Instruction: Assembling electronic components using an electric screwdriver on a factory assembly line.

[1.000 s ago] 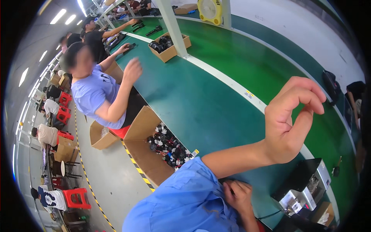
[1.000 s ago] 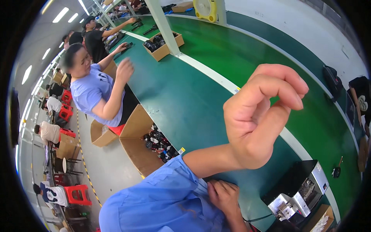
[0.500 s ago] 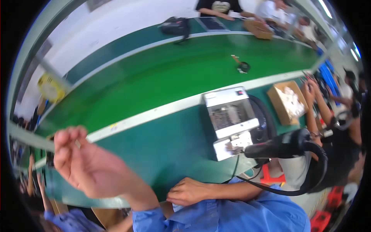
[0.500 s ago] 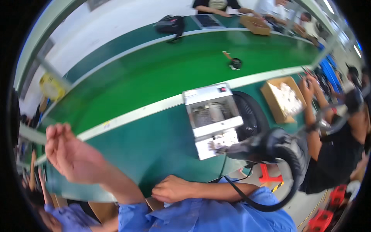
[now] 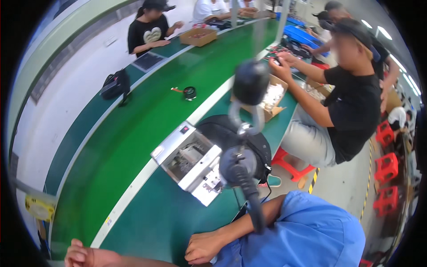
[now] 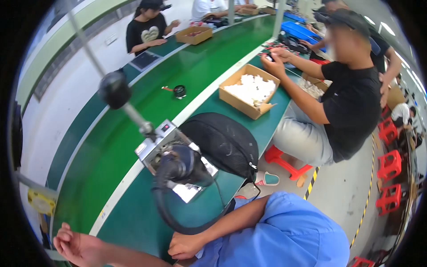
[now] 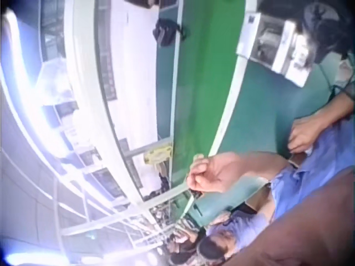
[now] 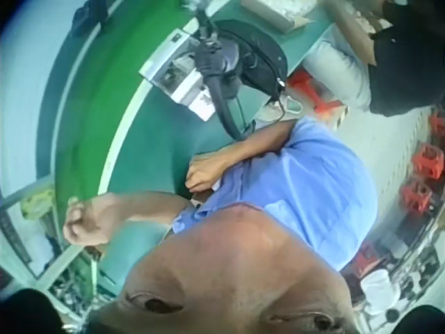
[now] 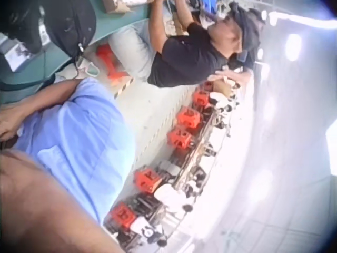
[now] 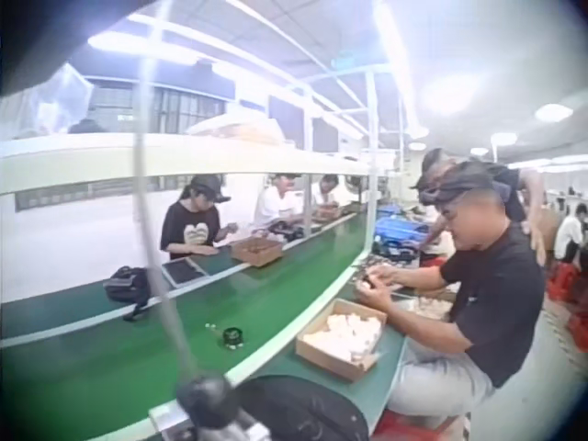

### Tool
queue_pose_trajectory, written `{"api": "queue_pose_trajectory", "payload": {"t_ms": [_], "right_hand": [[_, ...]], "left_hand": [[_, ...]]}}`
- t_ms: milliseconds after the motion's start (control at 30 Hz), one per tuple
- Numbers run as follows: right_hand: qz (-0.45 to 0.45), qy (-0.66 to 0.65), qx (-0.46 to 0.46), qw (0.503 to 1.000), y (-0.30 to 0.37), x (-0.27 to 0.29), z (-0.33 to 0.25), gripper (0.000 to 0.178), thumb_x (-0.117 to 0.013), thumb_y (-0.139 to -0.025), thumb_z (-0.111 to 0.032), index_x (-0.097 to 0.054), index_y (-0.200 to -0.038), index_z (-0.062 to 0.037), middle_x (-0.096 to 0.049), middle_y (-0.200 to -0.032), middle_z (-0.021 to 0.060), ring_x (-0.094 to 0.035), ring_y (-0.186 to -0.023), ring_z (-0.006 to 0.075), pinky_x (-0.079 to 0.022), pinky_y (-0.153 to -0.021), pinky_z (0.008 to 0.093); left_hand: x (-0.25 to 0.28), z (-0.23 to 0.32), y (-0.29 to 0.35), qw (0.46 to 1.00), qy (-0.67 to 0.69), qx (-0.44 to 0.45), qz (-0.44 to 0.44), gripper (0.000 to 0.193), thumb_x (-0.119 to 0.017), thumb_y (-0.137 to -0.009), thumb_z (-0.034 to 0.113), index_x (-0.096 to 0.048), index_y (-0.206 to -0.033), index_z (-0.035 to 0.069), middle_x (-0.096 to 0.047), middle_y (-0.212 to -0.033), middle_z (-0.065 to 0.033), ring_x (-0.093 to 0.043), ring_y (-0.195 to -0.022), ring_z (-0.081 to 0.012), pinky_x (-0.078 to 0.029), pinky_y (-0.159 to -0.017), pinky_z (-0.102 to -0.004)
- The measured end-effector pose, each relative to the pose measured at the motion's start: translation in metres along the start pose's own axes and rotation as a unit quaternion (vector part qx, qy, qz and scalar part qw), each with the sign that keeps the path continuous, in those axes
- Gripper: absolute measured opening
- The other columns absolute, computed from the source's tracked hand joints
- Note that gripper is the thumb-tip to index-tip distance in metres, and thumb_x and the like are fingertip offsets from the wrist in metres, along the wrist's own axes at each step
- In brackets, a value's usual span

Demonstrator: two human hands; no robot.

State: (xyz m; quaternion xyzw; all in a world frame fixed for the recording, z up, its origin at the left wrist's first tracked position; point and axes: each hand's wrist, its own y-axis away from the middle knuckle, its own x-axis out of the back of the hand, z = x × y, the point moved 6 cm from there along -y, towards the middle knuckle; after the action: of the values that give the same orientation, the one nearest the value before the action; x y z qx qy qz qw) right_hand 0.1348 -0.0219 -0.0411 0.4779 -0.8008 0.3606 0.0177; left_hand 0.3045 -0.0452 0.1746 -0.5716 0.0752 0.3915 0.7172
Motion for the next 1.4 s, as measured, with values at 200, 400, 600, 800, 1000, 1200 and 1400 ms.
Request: {"api": "queue_pose_trajectory", "payload": {"t_ms": [200, 400, 600, 800, 1000, 1200, 1400], "right_hand": [[0.027, -0.046, 0.024, 0.998, 0.003, 0.004, -0.002, 0.026, -0.059, -0.084, -0.011, -0.05, -0.063, 0.0, -0.056, -0.06, 0.0186, -0.057, -0.058, 0.0403, -0.043, -0.052, 0.0462], [0.009, -0.007, -0.017, 1.0, 0.007, 0.005, 0.001, 0.032, -0.062, -0.09, -0.021, -0.05, -0.064, -0.0068, -0.055, -0.06, 0.0131, -0.057, -0.055, 0.0346, -0.042, -0.047, 0.0437], [-0.001, -0.002, -0.02, 1.0, 0.006, 0.002, 0.002, 0.031, -0.062, -0.089, -0.023, -0.051, -0.064, -0.0075, -0.057, -0.061, 0.0135, -0.057, -0.056, 0.0357, -0.042, -0.048, 0.0449], [-0.001, 0.005, -0.019, 1.0, 0.006, 0.003, 0.003, 0.031, -0.062, -0.089, -0.023, -0.052, -0.064, -0.0076, -0.057, -0.061, 0.0132, -0.057, -0.056, 0.0358, -0.042, -0.047, 0.0448], [0.01, -0.026, -0.002, 1.0, 0.006, -0.003, 0.004, 0.032, -0.062, -0.091, -0.02, -0.05, -0.065, -0.0054, -0.054, -0.06, 0.0149, -0.055, -0.055, 0.0363, -0.041, -0.048, 0.0447], [0.0, -0.027, 0.007, 1.0, 0.005, -0.004, 0.003, 0.032, -0.061, -0.091, -0.019, -0.05, -0.066, -0.0043, -0.053, -0.061, 0.0164, -0.055, -0.057, 0.0366, -0.041, -0.049, 0.0446], [-0.003, -0.026, 0.0, 1.0, 0.005, -0.003, 0.003, 0.032, -0.061, -0.091, -0.019, -0.05, -0.066, -0.0039, -0.053, -0.061, 0.0169, -0.055, -0.057, 0.0376, -0.04, -0.049, 0.0453]], "left_hand": [[-0.013, 0.0, 0.007, 0.999, 0.007, 0.009, -0.03, 0.02, -0.042, -0.096, 0.015, -0.054, -0.1, 0.0, -0.053, -0.062, -0.0096, -0.049, -0.053, -0.0193, -0.044, -0.055, -0.0354], [-0.017, 0.002, 0.008, 1.0, -0.013, -0.005, -0.028, 0.023, -0.04, -0.098, 0.017, -0.055, -0.097, 0.0, -0.052, -0.058, -0.0094, -0.049, -0.049, -0.0189, -0.044, -0.048, -0.0347], [-0.019, 0.001, 0.007, 1.0, -0.022, 0.006, -0.012, 0.024, -0.04, -0.098, 0.018, -0.055, -0.091, 0.0, -0.05, -0.054, -0.0077, -0.047, -0.045, -0.0185, -0.043, -0.046, -0.0336], [-0.019, -0.002, 0.008, 1.0, -0.019, 0.014, -0.015, 0.025, -0.04, -0.099, 0.02, -0.054, -0.089, 0.001, -0.049, -0.053, -0.0079, -0.047, -0.045, -0.0186, -0.042, -0.046, -0.0334], [-0.018, 0.0, 0.005, 1.0, -0.023, 0.0, -0.009, 0.027, -0.038, -0.1, 0.022, -0.054, -0.088, 0.003, -0.05, -0.052, -0.0069, -0.046, -0.044, -0.0171, -0.041, -0.045, -0.0328], [-0.011, -0.002, 0.0, 0.998, -0.05, 0.002, -0.025, 0.032, -0.037, -0.102, 0.026, -0.053, -0.081, 0.008, -0.052, -0.052, -0.0054, -0.046, -0.043, -0.0145, -0.04, -0.044, -0.0317], [-0.009, -0.001, -0.002, 0.999, -0.03, 0.007, -0.016, 0.036, -0.036, -0.104, 0.028, -0.049, -0.076, 0.008, -0.049, -0.05, -0.0046, -0.046, -0.044, -0.0137, -0.042, -0.045, -0.0306]]}}
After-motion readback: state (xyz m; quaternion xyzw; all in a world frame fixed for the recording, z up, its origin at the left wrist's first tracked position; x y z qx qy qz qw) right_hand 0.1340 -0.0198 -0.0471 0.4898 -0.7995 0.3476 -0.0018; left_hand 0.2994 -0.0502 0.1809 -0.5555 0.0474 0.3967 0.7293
